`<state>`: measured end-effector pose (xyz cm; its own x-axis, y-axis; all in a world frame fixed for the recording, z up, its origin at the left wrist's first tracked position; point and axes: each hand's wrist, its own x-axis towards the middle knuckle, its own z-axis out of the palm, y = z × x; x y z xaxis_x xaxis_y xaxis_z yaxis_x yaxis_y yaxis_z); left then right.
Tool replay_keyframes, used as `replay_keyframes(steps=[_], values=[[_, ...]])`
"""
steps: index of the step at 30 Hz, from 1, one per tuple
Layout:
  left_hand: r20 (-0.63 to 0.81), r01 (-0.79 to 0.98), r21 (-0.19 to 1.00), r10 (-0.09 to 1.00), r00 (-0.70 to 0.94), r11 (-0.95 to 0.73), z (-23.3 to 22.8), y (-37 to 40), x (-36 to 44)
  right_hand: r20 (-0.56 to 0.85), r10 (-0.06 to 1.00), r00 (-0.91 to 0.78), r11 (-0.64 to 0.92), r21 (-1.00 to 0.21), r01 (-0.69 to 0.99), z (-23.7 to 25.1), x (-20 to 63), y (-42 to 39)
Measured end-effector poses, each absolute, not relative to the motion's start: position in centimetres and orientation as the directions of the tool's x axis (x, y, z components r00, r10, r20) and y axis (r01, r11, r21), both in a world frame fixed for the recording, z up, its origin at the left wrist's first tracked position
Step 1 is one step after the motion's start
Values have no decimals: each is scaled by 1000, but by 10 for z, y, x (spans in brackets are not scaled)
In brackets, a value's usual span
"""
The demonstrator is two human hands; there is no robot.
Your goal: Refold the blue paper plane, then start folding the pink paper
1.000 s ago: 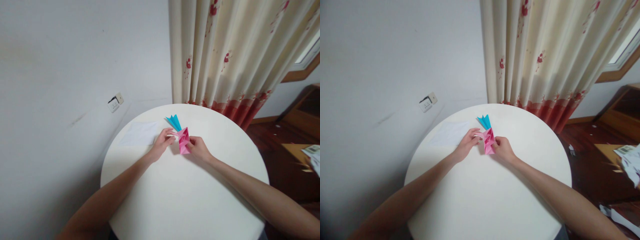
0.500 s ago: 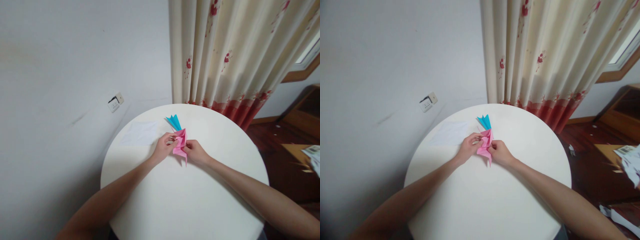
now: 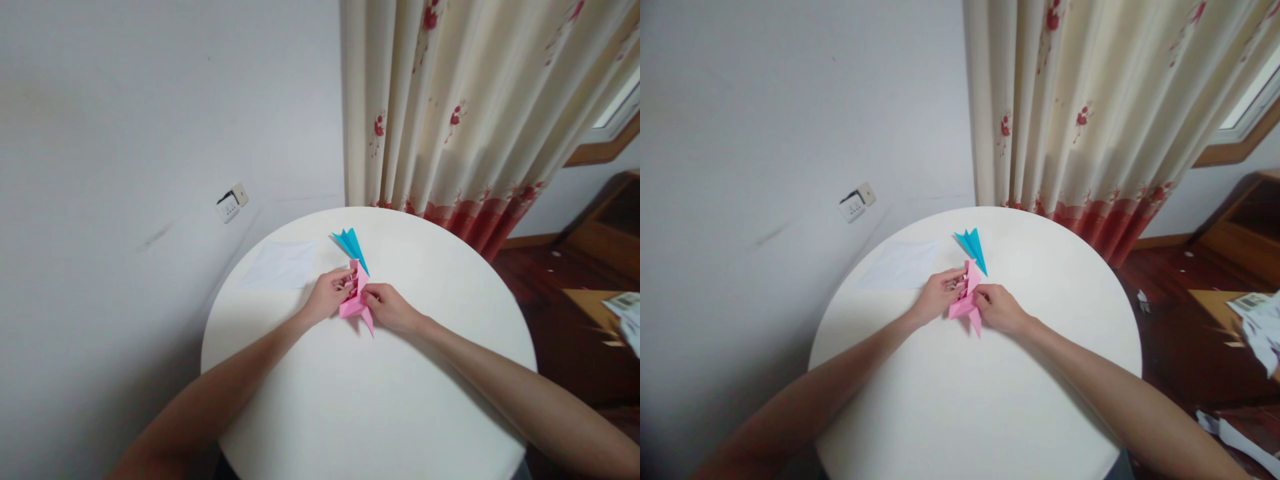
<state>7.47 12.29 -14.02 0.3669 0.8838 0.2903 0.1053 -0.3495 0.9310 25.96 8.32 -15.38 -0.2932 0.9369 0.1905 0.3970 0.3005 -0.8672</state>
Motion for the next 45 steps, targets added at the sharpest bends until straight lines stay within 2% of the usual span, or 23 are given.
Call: replay_keyframes(steps=[4, 11, 18, 22, 27, 31, 34, 36, 38, 41, 45], values=[[393, 261, 811, 818, 419, -524, -135, 118, 74, 257, 963, -85, 270, -879, 394, -143, 260, 83], [409, 341, 685, 727, 552, -644, -135, 113, 73, 229, 962, -147, 260, -933, 250, -135, 247, 75], [527, 257, 683, 705, 475, -684, -132, 112, 76, 289, 955, -61, 295, -940, 173, -145, 253, 86], [529, 221, 737, 748, 400, -639, -132, 111, 79, 284, 958, -34, 283, -925, 255, -146, 252, 83], [496, 177, 801, 799, 341, -572, -132, 110, 81, 216, 976, 42, 191, -925, 329, -151, 252, 82], [479, 168, 835, 842, 248, -524, -132, 109, 80, 188, 974, 129, 155, -961, 228, -152, 256, 87], [482, 107, 864, 869, 109, -493, -136, 114, 78, 155, 964, 215, 146, -988, 58, -150, 258, 91], [425, 46, 903, 904, 34, -426, -141, 120, 77, 122, 958, 258, 147, -986, -78, -149, 258, 92], [320, -39, 947, 947, 29, -319, -146, 125, 76, 106, 954, 280, 156, -974, -162, -150, 258, 93], [207, -154, 969, 975, 80, -193, -150, 127, 76, 122, 943, 309, 169, -977, -131, -152, 260, 93], [203, -182, 968, 968, 147, -175, -147, 123, 77, 102, 929, 355, 137, -988, -73, -153, 262, 94]])
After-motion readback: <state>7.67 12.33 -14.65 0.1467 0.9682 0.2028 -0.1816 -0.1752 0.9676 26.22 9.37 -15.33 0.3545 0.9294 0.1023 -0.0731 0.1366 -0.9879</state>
